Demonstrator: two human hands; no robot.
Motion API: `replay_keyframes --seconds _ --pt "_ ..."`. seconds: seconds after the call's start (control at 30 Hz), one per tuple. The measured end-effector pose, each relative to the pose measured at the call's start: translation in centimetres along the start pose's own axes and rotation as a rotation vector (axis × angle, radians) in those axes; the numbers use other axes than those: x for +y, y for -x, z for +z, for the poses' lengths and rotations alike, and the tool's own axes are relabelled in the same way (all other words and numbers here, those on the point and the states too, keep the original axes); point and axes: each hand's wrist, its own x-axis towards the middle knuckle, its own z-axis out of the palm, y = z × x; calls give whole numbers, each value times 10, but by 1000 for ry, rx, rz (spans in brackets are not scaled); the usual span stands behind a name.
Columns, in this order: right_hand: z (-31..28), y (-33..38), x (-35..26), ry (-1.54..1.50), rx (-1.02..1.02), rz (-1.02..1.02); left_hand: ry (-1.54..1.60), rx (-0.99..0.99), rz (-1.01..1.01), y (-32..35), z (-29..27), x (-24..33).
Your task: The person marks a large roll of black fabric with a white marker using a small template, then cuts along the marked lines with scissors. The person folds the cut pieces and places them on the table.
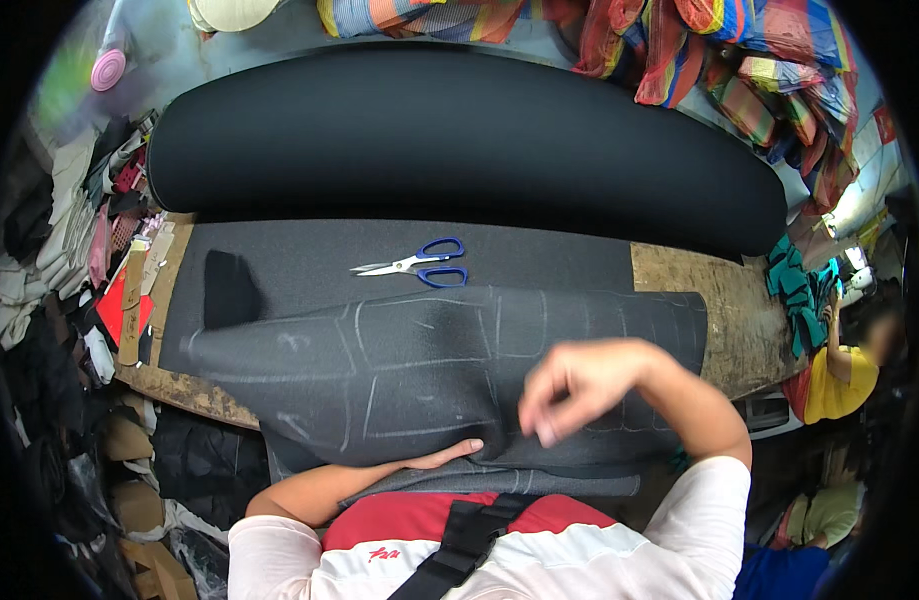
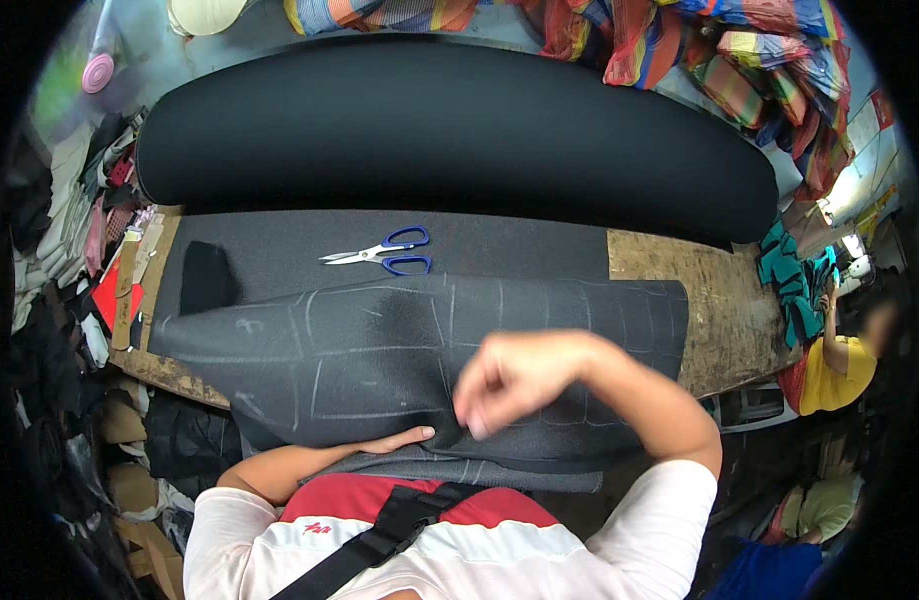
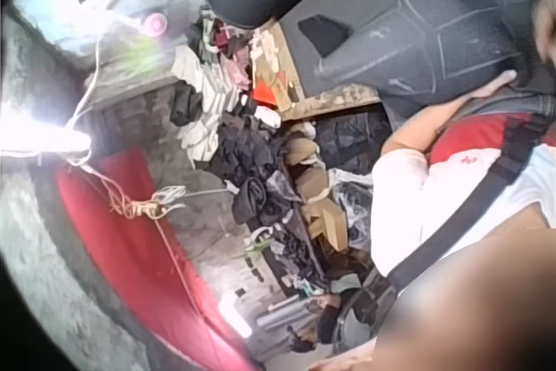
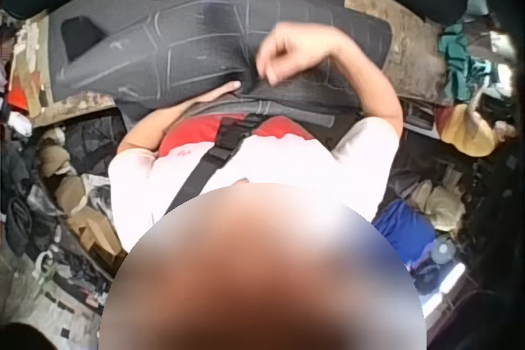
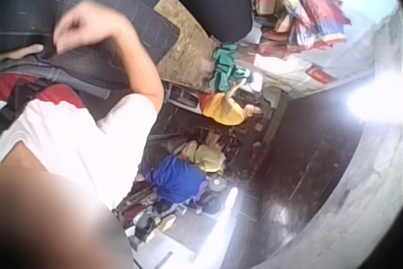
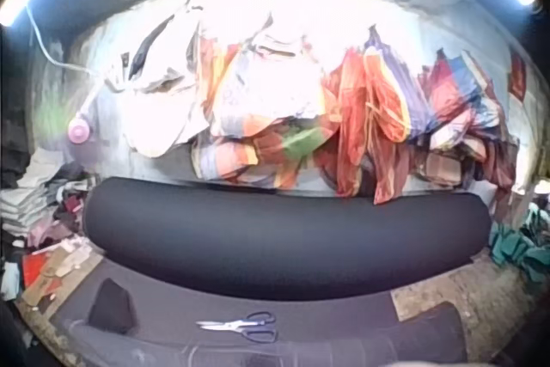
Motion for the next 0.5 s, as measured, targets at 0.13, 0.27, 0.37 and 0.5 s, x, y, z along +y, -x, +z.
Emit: replay_keyframes --seconds 0.13,0.27,0.37,0.5 --pt "-76 -63 34 482 616 114 155 -132 -87 -6 5 -15" --pt "-106 -145 90 758 739 90 378 -149 -47 -9 3 -22" --pt "-120 -170 111 932 600 195 585 -183 56 -16 -3 -31" --pt "-135 -163 104 1114 516 347 998 -245 188 -36 -17 -43"
